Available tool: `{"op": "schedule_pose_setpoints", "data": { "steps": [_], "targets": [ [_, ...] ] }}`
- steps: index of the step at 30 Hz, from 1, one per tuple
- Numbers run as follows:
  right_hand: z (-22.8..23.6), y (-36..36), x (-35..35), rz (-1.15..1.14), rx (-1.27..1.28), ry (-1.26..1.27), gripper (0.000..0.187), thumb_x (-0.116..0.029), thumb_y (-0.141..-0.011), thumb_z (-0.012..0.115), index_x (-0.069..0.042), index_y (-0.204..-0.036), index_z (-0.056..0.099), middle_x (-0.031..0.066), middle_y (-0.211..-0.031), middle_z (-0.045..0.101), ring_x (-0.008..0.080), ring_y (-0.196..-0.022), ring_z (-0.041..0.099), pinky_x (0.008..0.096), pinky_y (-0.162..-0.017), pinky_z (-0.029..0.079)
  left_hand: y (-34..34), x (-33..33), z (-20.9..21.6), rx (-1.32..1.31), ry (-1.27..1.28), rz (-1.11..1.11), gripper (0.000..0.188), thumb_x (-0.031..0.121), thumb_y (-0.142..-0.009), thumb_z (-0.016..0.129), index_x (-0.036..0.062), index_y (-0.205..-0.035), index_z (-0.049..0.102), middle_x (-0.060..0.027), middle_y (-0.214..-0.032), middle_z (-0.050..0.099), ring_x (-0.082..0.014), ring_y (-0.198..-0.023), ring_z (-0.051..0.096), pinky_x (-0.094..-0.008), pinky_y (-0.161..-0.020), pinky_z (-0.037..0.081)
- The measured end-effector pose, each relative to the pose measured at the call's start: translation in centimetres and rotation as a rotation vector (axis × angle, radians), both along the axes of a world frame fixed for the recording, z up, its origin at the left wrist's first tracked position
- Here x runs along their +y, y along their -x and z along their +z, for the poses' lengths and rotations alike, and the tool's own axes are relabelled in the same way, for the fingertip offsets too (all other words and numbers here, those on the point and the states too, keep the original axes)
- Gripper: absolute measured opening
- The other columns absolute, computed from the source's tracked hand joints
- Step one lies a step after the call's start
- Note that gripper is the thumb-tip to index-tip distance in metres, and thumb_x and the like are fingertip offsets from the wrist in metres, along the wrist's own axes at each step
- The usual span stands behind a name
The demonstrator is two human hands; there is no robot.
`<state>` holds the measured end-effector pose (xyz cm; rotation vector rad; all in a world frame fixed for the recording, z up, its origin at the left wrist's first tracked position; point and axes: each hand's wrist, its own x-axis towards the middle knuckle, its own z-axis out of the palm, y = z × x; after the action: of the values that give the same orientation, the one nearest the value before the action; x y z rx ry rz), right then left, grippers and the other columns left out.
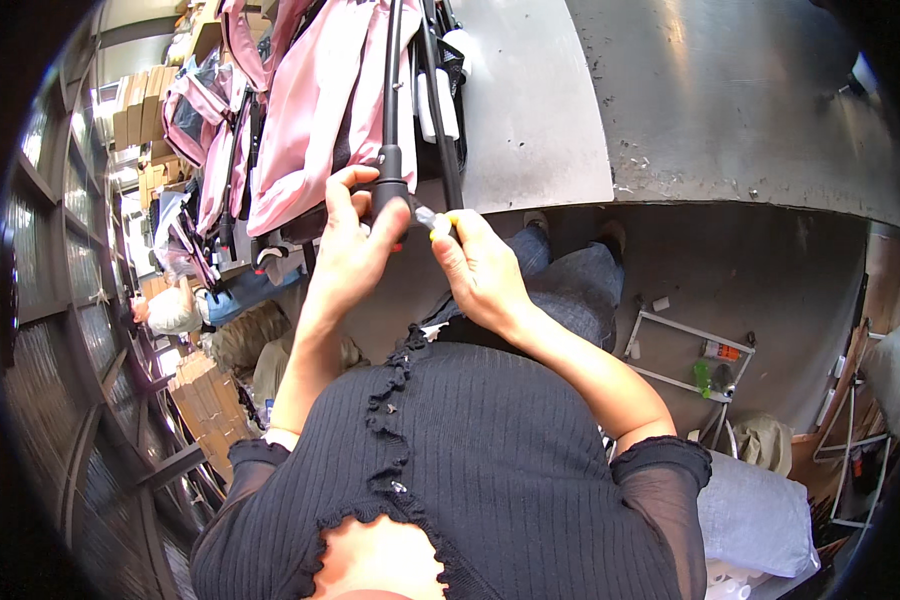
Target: The person assembles pink baby strollers on a metal workbench. They attach white plastic feet to the frame, place a pink fabric seat onto the frame, and secure the components using a yellow utility knife to cut zip ties. The process is repeated for multiple strollers.
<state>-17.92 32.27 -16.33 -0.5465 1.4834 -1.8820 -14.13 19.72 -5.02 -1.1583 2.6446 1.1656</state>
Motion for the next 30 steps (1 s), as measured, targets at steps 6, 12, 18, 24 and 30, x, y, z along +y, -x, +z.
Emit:
{"op": "schedule_pose_setpoints", "data": {
  "steps": [6, 12, 18, 24, 30],
  "targets": [
    [0.8, 0.0, -0.4, -0.056, 0.296, 0.006, 0.034, -0.035, -0.093, 0.050, -0.002, -0.101, 0.053, 0.0148, -0.087, 0.056, 0.0318, -0.079, 0.059, 0.0373, -0.070, 0.047, -0.8, -0.7, 0.3, -0.021, 0.042, -0.123, 0.073, 0.032, -0.069, 0.079, 0.0037, -0.121, 0.036, -0.0124, -0.091, 0.057, -0.0218, -0.088, 0.056, -0.0357, -0.082, 0.044],
    [0.8, 0.7, -0.5, 0.008, 0.367, -0.112, 0.036, -0.037, -0.093, 0.048, -0.002, -0.101, 0.051, 0.0148, -0.084, 0.054, 0.0331, -0.078, 0.058, 0.0386, -0.068, 0.047, -0.7, -0.4, -0.4, 0.038, 0.081, -0.069, 0.066, 0.030, -0.071, 0.078, 0.0052, -0.117, 0.037, -0.0082, -0.082, 0.054, -0.0189, -0.075, 0.055, -0.0339, -0.073, 0.047],
    [0.9, 0.7, -0.1, 0.028, 0.430, -0.068, 0.034, -0.038, -0.093, 0.047, -0.004, -0.095, 0.050, 0.0151, -0.083, 0.054, 0.0341, -0.077, 0.058, 0.0394, -0.067, 0.047, -1.1, -0.8, -0.1, 0.030, 0.042, -0.115, 0.064, 0.027, -0.072, 0.077, 0.0060, -0.116, 0.036, -0.0085, -0.084, 0.054, -0.0173, -0.077, 0.055, -0.0319, -0.074, 0.046],
    [0.1, 0.1, -1.2, -0.026, 0.294, -0.123, 0.033, -0.037, -0.095, 0.046, -0.005, -0.095, 0.052, 0.0158, -0.082, 0.056, 0.0347, -0.075, 0.059, 0.0401, -0.065, 0.047, -0.6, -0.3, -0.8, 0.061, 0.146, -0.067, 0.062, 0.029, -0.070, 0.077, 0.0055, -0.111, 0.036, -0.0123, -0.080, 0.057, -0.0242, -0.072, 0.061, -0.0368, -0.070, 0.048],
    [1.0, -1.0, 0.8, -0.283, -0.116, -0.018, 0.048, -0.041, -0.099, 0.035, 0.000, -0.098, 0.060, 0.0039, -0.067, 0.061, 0.0085, -0.062, 0.056, 0.0232, -0.060, 0.047, -0.8, -0.4, 1.2, -0.010, 0.231, -0.216, 0.065, 0.027, -0.071, 0.076, 0.0066, -0.119, 0.036, -0.0122, -0.085, 0.059, -0.0259, -0.076, 0.061, -0.0359, -0.073, 0.048]
  ]
}}
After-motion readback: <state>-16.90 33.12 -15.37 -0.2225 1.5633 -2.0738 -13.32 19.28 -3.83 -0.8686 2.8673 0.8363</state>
